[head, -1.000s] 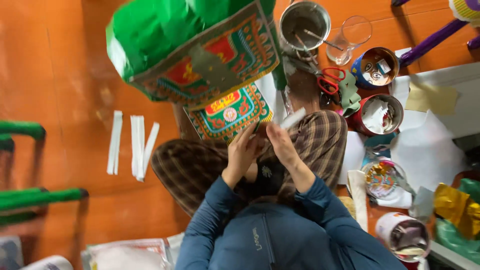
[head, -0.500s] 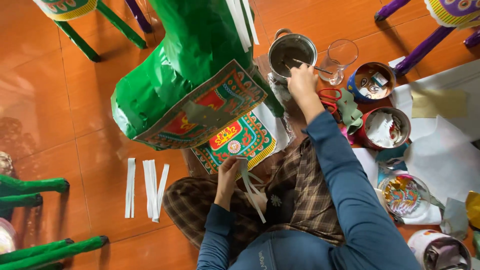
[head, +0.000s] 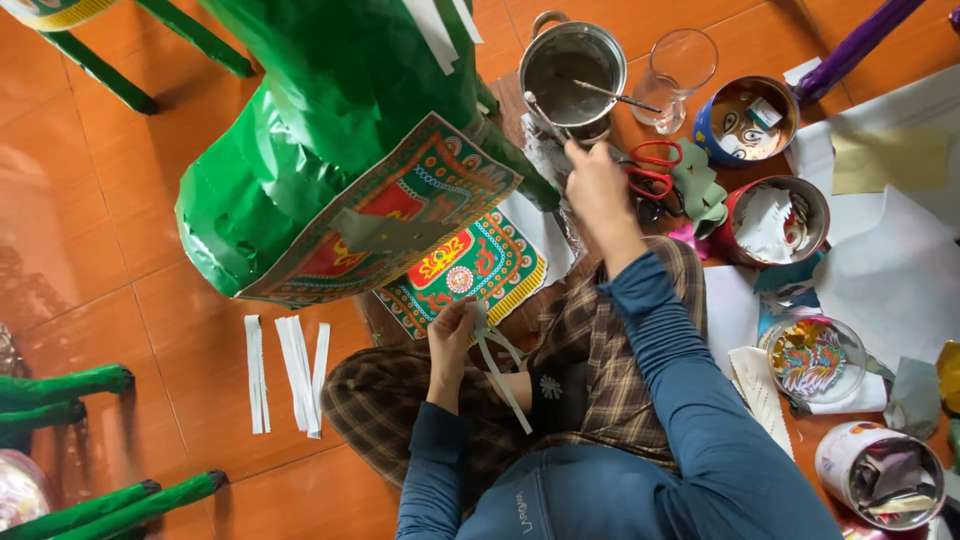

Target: Decorating a green horse-shaped figure with paper strips and glue

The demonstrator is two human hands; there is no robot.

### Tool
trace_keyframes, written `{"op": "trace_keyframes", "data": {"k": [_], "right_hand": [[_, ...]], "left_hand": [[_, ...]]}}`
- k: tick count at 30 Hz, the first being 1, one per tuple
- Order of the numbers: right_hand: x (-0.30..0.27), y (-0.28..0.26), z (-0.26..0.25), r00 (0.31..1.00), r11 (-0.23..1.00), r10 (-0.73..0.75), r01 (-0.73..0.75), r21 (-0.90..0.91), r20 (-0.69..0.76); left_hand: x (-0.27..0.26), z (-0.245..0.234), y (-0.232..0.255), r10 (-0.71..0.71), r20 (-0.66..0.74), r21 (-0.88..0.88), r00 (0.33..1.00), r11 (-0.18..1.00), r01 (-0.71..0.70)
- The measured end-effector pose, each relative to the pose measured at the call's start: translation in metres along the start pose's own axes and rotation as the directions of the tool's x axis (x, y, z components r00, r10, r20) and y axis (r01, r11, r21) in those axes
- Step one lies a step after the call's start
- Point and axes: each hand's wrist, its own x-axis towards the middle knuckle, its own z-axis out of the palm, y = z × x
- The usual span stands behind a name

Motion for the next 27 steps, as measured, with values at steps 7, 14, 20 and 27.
{"op": "trace_keyframes", "data": {"k": [7,14,20,27], "right_hand": [[-0.001,0.014,0.035,0.993,0.844,0.117,-0.102,0.526,0.004],[0.012,0.024,0.052,0.945,0.704,0.261,-0.325,0.631,0.195],[0.025,0.022,0.055,0.928,0.602,0.28,-0.369,0.708,0.246],[0.037,0.016,0.048,0.945,0.763,0.257,-0.327,0.557,0.202]], "left_hand": [[0.0,-0.005,-0.009,0.003,-0.01,0.042,1.0,0.999,-0.002],[0.001,-0.005,-0.018,0.004,0.005,0.062,1.0,0.998,-0.004],[0.003,-0.005,-0.021,-0.008,-0.027,0.042,1.0,0.999,0.009],[0.001,-0.001,-0.008,-0.005,-0.039,0.035,0.999,0.999,0.007]]}}
